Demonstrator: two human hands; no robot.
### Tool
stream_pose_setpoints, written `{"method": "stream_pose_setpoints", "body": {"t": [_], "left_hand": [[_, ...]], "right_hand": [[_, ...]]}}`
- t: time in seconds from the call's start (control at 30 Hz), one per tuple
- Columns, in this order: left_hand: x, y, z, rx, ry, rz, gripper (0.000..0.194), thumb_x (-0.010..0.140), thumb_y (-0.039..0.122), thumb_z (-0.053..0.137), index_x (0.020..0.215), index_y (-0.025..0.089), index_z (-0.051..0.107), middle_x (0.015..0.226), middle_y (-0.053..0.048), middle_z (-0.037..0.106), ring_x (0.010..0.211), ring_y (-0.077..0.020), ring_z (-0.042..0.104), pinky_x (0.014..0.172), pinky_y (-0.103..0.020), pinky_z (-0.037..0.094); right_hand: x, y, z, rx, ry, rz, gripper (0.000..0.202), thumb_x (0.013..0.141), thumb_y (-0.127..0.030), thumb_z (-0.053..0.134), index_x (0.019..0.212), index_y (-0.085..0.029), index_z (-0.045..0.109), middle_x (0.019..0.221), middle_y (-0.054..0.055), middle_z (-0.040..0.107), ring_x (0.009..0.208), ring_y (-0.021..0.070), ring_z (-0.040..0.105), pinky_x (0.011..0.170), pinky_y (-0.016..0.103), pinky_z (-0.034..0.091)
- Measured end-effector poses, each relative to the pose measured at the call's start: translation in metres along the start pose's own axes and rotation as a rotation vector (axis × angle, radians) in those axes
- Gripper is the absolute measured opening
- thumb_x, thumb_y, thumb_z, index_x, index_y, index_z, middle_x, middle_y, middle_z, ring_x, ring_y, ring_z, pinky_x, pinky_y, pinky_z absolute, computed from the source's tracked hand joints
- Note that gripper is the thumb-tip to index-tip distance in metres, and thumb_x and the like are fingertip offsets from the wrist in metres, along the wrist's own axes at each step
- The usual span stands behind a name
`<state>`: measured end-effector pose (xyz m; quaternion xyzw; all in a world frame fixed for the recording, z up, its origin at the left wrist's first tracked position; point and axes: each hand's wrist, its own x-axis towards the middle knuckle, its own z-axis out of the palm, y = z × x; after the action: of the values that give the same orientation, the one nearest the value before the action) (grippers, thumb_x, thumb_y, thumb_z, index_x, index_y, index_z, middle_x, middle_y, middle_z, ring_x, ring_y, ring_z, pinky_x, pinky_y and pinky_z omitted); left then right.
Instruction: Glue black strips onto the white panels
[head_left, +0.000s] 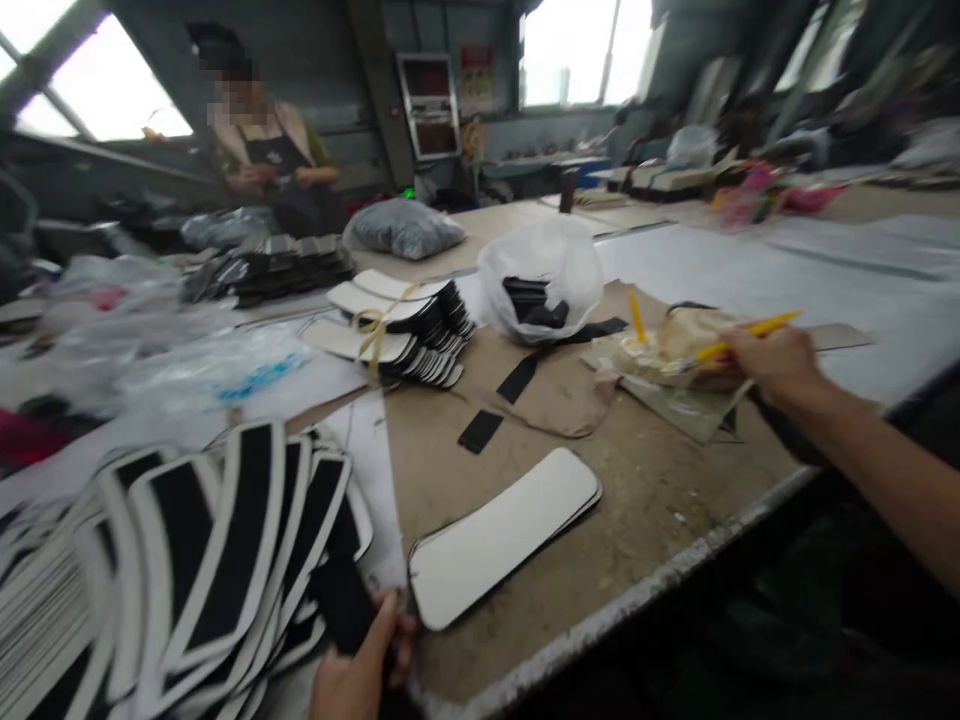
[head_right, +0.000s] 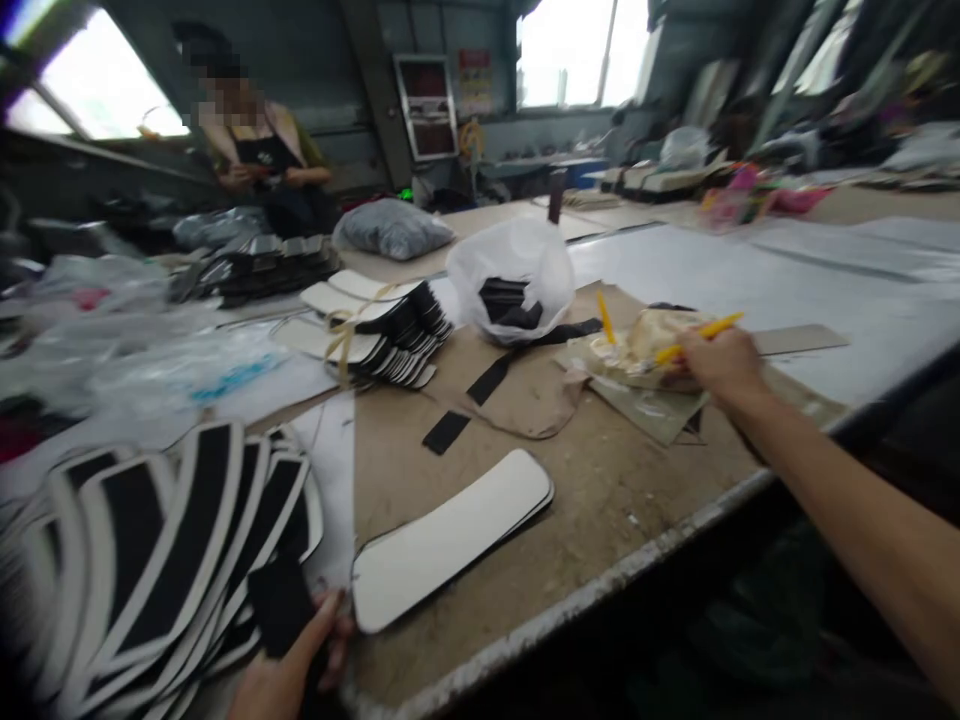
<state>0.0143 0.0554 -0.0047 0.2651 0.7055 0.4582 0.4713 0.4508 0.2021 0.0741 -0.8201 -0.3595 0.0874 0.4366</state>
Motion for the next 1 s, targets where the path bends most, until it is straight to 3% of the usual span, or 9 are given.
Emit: {"method": "stream_pose_setpoints", "body": {"t": [0.07, 0.17, 0.3, 0.37, 0.47, 0.7, 1.0], "left_hand": [[-0.001, -0.01, -0.009, -0.04, -0.059, -0.018, 0.039, 0.073, 0.046, 0.066, 0.085, 0.01, 0.06, 0.06, -0.002, 0.058, 0.048, -0.0106, 0.045, 0.043, -0.022, 0.033], [-0.001, -0.014, -0.011, -0.002, -0.116, -0.005, 0.042, 0.072, 0.051, 0.061, 0.065, 0.01, 0.06, 0.049, -0.003, 0.054, 0.046, -0.0106, 0.043, 0.044, -0.022, 0.031], [-0.001, -0.008, -0.006, 0.063, -0.164, 0.006, 0.042, 0.075, 0.05, 0.056, 0.056, 0.012, 0.057, 0.045, -0.002, 0.051, 0.045, -0.0109, 0.043, 0.045, -0.022, 0.031], [0.0, -0.006, -0.006, 0.077, -0.193, 0.013, 0.039, 0.075, 0.048, 0.056, 0.057, 0.013, 0.057, 0.044, -0.001, 0.05, 0.044, -0.0107, 0.042, 0.044, -0.022, 0.03], [0.002, -0.005, -0.007, 0.088, -0.231, 0.01, 0.034, 0.072, 0.043, 0.058, 0.055, 0.013, 0.056, 0.042, 0.0, 0.049, 0.041, -0.0099, 0.04, 0.043, -0.022, 0.029], [0.005, -0.006, -0.009, 0.1, -0.272, 0.017, 0.032, 0.071, 0.039, 0.057, 0.051, 0.015, 0.055, 0.039, 0.001, 0.047, 0.039, -0.0098, 0.039, 0.043, -0.023, 0.028], [0.009, -0.013, -0.011, 0.085, -0.295, 0.011, 0.033, 0.069, 0.044, 0.058, 0.052, 0.016, 0.054, 0.036, 0.002, 0.044, 0.036, -0.0098, 0.035, 0.041, -0.023, 0.024]], "right_hand": [[-0.016, 0.011, 0.003, 0.1, -0.04, 0.015, 0.026, 0.087, -0.035, 0.046, 0.089, -0.014, 0.062, 0.098, 0.024, 0.062, 0.078, 0.0254, 0.064, 0.059, 0.039, 0.045], [-0.07, 0.016, 0.012, 0.479, -0.276, 0.022, 0.019, 0.079, -0.041, 0.059, 0.069, -0.026, 0.064, 0.087, 0.012, 0.065, 0.06, 0.019, 0.059, 0.056, 0.039, 0.046], [-0.175, -0.006, 0.032, 0.665, -0.668, 0.0, 0.018, 0.076, -0.042, 0.067, 0.083, -0.025, 0.066, 0.084, 0.006, 0.062, 0.062, 0.0145, 0.057, 0.059, 0.03, 0.05], [-0.217, -0.022, 0.046, 0.701, -0.767, -0.025, 0.024, 0.078, -0.043, 0.065, 0.087, -0.021, 0.064, 0.088, 0.005, 0.061, 0.066, 0.0142, 0.058, 0.062, 0.028, 0.051], [-0.254, -0.035, 0.065, 0.713, -0.866, -0.051, 0.026, 0.08, -0.044, 0.062, 0.088, -0.019, 0.063, 0.09, 0.004, 0.061, 0.067, 0.0133, 0.059, 0.065, 0.027, 0.051], [-0.271, -0.033, 0.082, 0.64, -0.959, -0.048, 0.029, 0.082, -0.045, 0.06, 0.091, -0.018, 0.061, 0.089, 0.005, 0.062, 0.066, 0.0134, 0.059, 0.065, 0.027, 0.05], [-0.247, -0.038, 0.06, 0.278, -0.686, -0.325, 0.027, 0.084, -0.045, 0.053, 0.086, -0.019, 0.058, 0.086, 0.005, 0.058, 0.071, 0.0173, 0.059, 0.065, 0.029, 0.05]]}}
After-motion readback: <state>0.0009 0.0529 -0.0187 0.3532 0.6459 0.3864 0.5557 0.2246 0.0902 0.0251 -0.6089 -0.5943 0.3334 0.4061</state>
